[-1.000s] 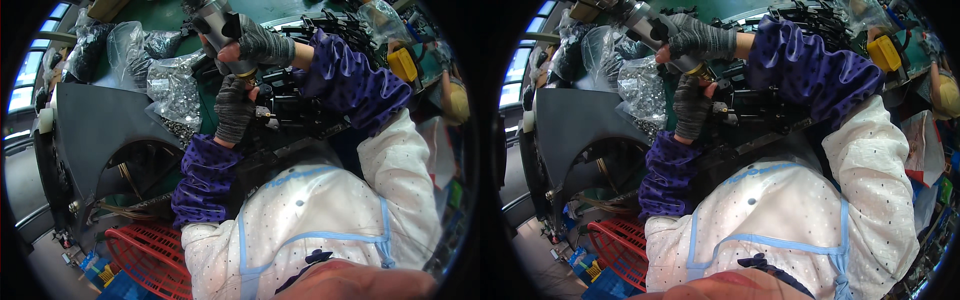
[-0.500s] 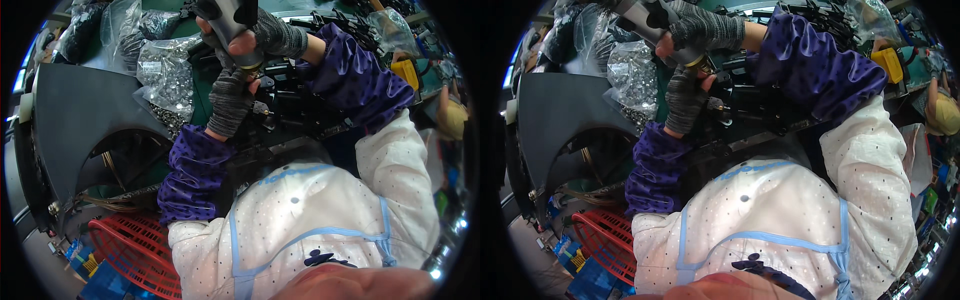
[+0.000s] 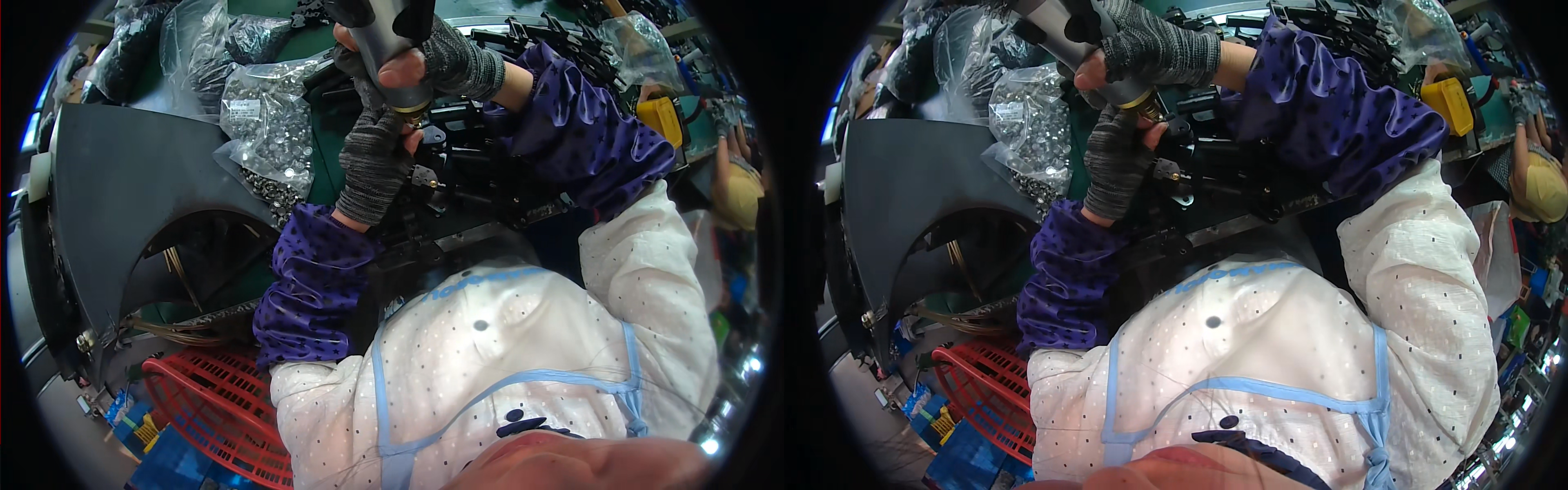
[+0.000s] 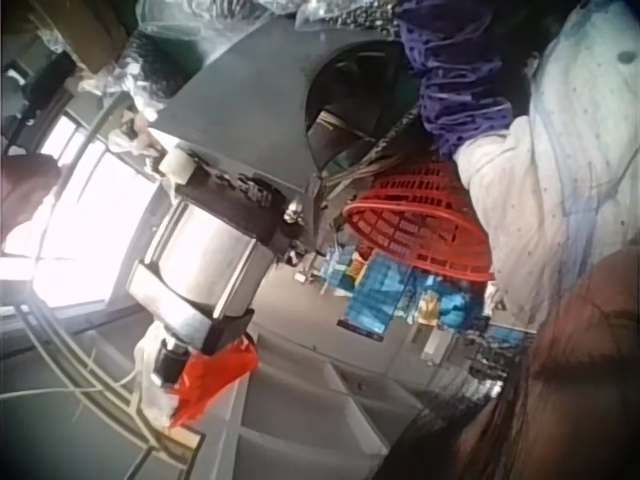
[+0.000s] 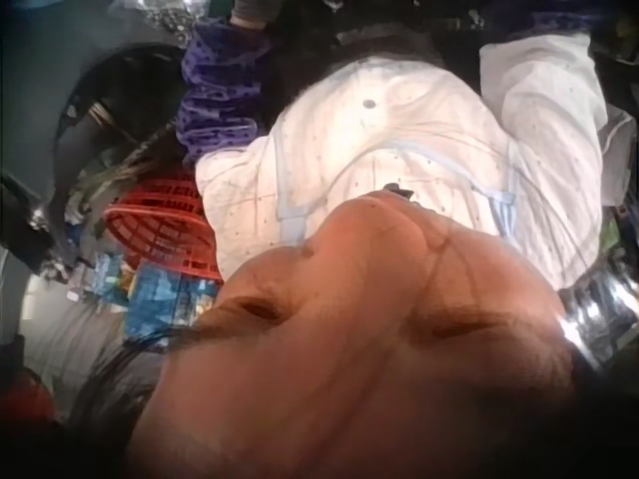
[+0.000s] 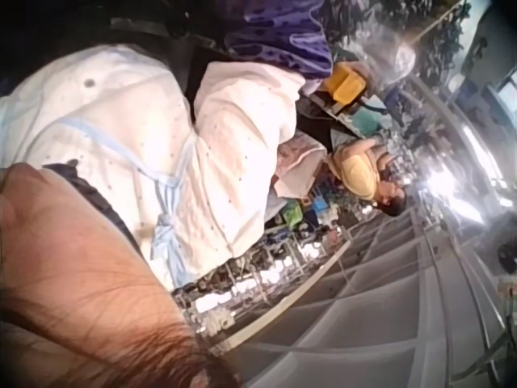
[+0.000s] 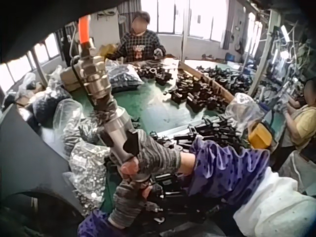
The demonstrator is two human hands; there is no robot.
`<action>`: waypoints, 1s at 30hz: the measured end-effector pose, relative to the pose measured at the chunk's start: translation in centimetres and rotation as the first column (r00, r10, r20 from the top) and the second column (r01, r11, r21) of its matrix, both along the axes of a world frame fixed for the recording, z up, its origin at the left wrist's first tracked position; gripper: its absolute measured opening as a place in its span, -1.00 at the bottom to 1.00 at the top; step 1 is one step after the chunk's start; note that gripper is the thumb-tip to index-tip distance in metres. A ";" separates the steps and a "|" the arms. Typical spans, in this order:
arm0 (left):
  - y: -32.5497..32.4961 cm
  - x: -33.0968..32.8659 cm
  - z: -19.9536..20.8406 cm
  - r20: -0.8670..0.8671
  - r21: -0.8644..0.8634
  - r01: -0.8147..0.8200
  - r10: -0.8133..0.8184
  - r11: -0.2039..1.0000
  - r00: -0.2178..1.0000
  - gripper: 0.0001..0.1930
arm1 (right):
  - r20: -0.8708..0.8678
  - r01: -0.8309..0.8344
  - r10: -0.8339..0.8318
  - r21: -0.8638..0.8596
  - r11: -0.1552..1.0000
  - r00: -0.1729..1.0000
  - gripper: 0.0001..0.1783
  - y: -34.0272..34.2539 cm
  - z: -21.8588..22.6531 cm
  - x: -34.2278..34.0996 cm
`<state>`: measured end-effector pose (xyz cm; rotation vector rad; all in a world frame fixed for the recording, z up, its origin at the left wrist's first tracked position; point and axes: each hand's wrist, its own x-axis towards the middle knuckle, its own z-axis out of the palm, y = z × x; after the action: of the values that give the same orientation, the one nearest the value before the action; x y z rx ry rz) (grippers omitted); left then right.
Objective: Assemble electronic and mechanical components using an electric screwdriver at a factory workstation.
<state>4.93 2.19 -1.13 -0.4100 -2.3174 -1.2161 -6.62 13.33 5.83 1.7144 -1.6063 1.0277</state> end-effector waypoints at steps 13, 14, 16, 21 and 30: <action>0.0 0.2 1.0 0.009 -0.026 0.022 -0.022 0.999 1.000 -0.81 | 0.954 -0.298 0.083 0.007 0.954 0.288 -0.64 0.2 1.9 1.6; 0.0 0.1 0.9 0.004 -0.031 0.025 -0.025 0.999 1.000 -0.81 | 0.954 -0.296 0.096 -0.008 0.955 0.284 -0.63 0.3 1.5 1.4; -0.1 0.1 0.5 0.003 -0.005 0.041 -0.041 0.999 0.999 -0.82 | 0.952 -0.295 0.114 -0.027 0.955 0.284 -0.59 0.1 1.0 1.1; 0.0 0.1 0.5 0.001 -0.008 0.056 -0.056 0.998 0.998 -0.83 | 0.930 -0.255 0.137 -0.050 0.966 0.340 -0.50 0.1 0.9 1.3; -0.2 0.3 0.3 0.046 -0.029 0.037 -0.035 0.999 0.998 -0.84 | 0.812 -0.099 0.136 -0.097 0.990 0.568 -0.44 0.7 1.9 2.9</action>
<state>5.23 1.95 -0.81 -0.4410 -2.3792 -1.2206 -3.69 14.05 7.70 1.3656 -1.9703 2.1429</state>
